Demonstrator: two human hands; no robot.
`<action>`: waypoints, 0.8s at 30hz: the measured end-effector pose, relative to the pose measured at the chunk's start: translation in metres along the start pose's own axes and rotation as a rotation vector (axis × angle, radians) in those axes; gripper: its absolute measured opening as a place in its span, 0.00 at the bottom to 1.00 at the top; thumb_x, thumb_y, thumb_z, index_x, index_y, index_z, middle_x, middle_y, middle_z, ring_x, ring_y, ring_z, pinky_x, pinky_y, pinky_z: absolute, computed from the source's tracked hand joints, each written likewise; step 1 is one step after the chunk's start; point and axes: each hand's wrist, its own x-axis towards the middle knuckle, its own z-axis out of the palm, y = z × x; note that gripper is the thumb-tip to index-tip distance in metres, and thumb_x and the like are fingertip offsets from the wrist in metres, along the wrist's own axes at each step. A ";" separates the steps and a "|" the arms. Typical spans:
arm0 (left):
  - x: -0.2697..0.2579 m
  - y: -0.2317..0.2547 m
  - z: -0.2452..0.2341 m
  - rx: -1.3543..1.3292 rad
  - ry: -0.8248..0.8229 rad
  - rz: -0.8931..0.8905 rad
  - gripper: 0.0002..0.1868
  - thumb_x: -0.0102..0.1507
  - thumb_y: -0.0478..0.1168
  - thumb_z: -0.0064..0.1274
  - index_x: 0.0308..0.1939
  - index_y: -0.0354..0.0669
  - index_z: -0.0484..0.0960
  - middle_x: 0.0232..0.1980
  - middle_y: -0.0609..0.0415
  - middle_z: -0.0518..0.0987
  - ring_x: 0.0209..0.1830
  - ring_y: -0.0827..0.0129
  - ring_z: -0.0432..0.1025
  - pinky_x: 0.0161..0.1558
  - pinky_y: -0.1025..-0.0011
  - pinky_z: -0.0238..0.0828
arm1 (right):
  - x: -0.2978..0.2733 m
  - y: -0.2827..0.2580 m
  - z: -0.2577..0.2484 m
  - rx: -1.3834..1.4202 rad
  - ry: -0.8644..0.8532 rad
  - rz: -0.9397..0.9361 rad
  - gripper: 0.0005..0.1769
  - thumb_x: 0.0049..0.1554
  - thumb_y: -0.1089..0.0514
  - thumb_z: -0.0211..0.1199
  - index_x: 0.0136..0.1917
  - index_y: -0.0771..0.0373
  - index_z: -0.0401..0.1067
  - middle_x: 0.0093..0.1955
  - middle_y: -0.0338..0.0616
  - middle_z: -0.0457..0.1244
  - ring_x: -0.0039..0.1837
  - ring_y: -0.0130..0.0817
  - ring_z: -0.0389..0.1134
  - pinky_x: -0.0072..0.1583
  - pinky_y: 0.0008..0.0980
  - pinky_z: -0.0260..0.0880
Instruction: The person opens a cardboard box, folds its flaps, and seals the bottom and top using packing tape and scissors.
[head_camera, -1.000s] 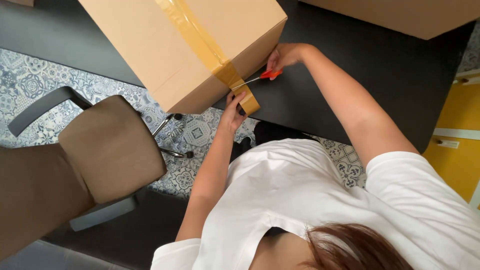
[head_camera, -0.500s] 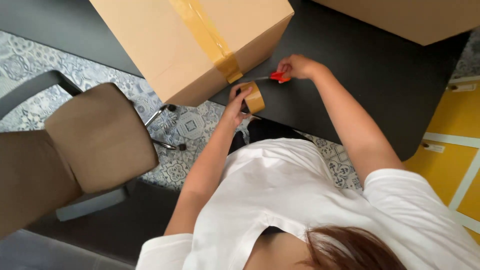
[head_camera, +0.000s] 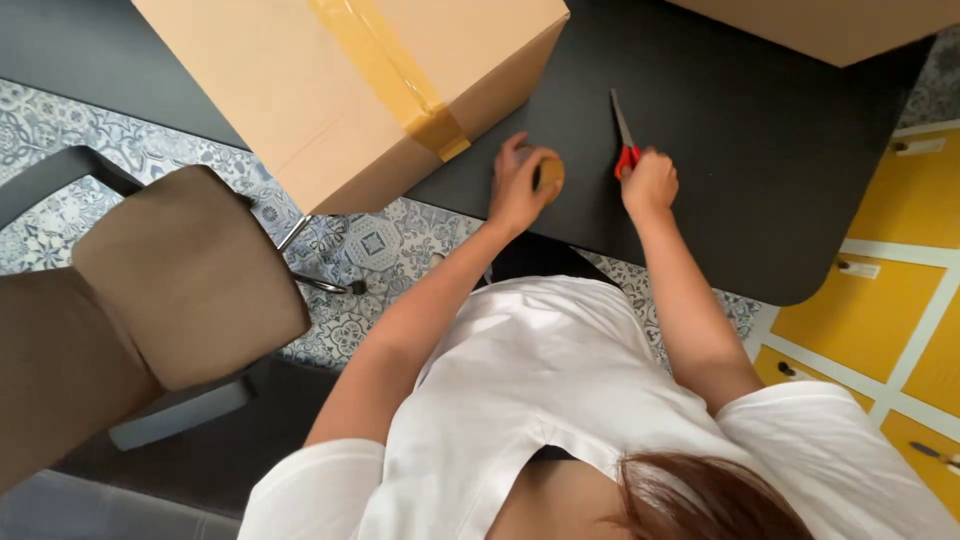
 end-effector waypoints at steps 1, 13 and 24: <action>0.003 0.003 0.006 -0.004 0.002 -0.002 0.16 0.56 0.44 0.56 0.47 0.58 0.71 0.63 0.46 0.52 0.64 0.41 0.50 0.54 0.41 0.56 | -0.001 0.002 0.006 -0.005 0.000 -0.002 0.18 0.46 0.49 0.65 0.47 0.60 0.69 0.43 0.50 0.64 0.47 0.52 0.67 0.47 0.46 0.69; 0.044 0.005 0.039 0.551 -0.204 0.222 0.17 0.57 0.43 0.55 0.48 0.56 0.69 0.65 0.50 0.50 0.68 0.53 0.43 0.55 0.37 0.54 | -0.004 -0.008 -0.001 0.085 -0.018 0.147 0.25 0.42 0.58 0.70 0.49 0.71 0.65 0.47 0.57 0.62 0.51 0.60 0.65 0.51 0.52 0.67; 0.050 -0.015 0.051 0.869 -0.248 0.335 0.16 0.57 0.44 0.52 0.49 0.64 0.74 0.66 0.52 0.56 0.68 0.56 0.49 0.57 0.33 0.47 | -0.034 -0.043 -0.035 -0.005 -0.036 0.144 0.18 0.56 0.52 0.51 0.48 0.70 0.70 0.48 0.58 0.63 0.53 0.56 0.65 0.52 0.50 0.66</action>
